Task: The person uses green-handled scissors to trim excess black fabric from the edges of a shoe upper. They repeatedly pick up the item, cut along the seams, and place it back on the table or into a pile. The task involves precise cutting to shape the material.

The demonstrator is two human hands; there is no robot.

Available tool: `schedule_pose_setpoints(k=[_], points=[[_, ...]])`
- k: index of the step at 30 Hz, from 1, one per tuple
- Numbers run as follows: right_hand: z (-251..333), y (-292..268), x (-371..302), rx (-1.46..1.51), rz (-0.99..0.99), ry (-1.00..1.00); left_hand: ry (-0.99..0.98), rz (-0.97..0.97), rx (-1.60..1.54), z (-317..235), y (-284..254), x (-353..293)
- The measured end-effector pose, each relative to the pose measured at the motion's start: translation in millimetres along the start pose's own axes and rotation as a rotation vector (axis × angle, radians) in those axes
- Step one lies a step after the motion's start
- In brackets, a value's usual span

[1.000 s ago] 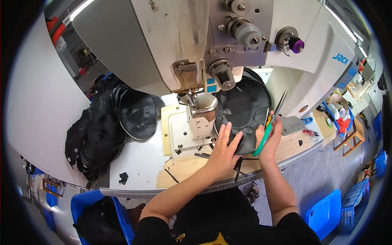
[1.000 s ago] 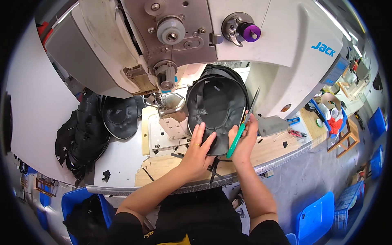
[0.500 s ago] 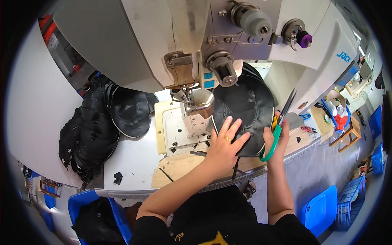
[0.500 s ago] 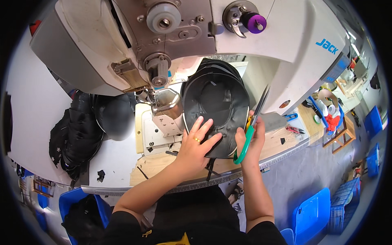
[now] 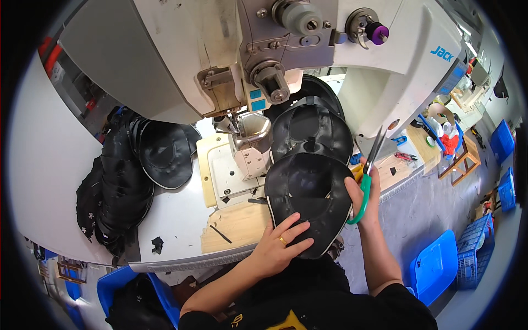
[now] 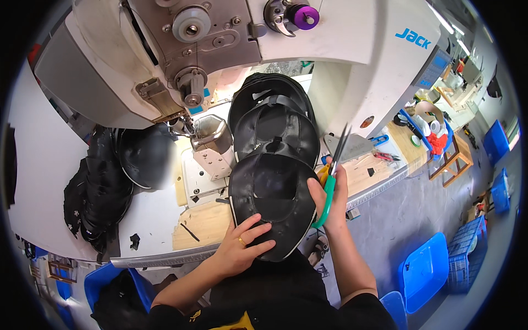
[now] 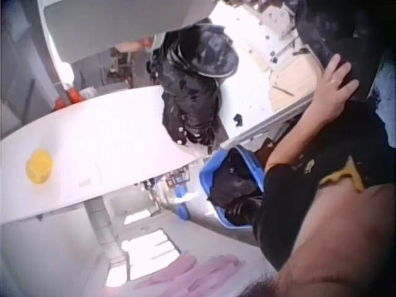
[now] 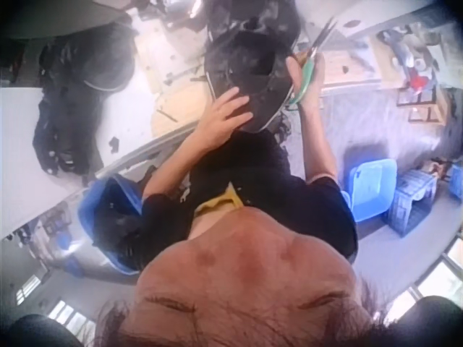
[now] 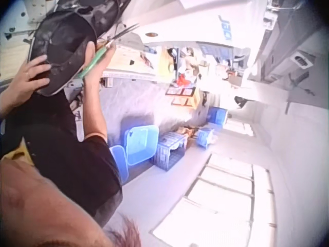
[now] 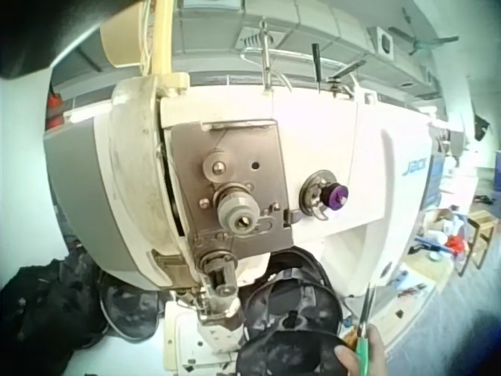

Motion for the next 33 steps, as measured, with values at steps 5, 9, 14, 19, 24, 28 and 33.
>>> schedule_pose_setpoints(k=[5, 9, 14, 19, 24, 28, 33], points=[[20.1, 4.4, 9.0, 0.015, 0.008, -0.09, 0.09, -0.078, 0.018, -14.4, -7.5, -13.4], [46.2, -17.5, -14.0, 0.089, -0.091, -0.128, 0.103, -0.051, 0.011, -21.3, -5.5, -17.4], [67.1, -79.7, -33.9, 0.218, -0.246, -0.196, -0.039, -0.123, -0.059, -5.7, 0.6, 9.2], [85.5, -129.7, -37.1, 0.153, -0.349, -0.23, -0.426, -0.112, -0.19, 28.5, 7.2, 32.3], [89.8, -169.7, -25.2, 0.415, -0.349, -0.243, -0.531, -0.291, -0.592, 43.7, 17.9, 45.0], [77.3, -148.0, -18.5, 0.831, -0.378, -0.176, -0.765, -0.704, -1.23, 51.9, 43.0, 46.5], [52.3, -47.3, 13.5, 0.87, -0.047, -0.002, -0.764, -0.821, -1.326, 32.9, 54.4, 46.3]])
Point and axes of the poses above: each hand's wrist, its own x-axis towards the middle knuckle, its own y-axis out of the palm, z = x × y, the point moved 4 cm from there along x, towards the middle knuckle, and after that the axes turned 7 degrees about z, right-handed, at the moved point
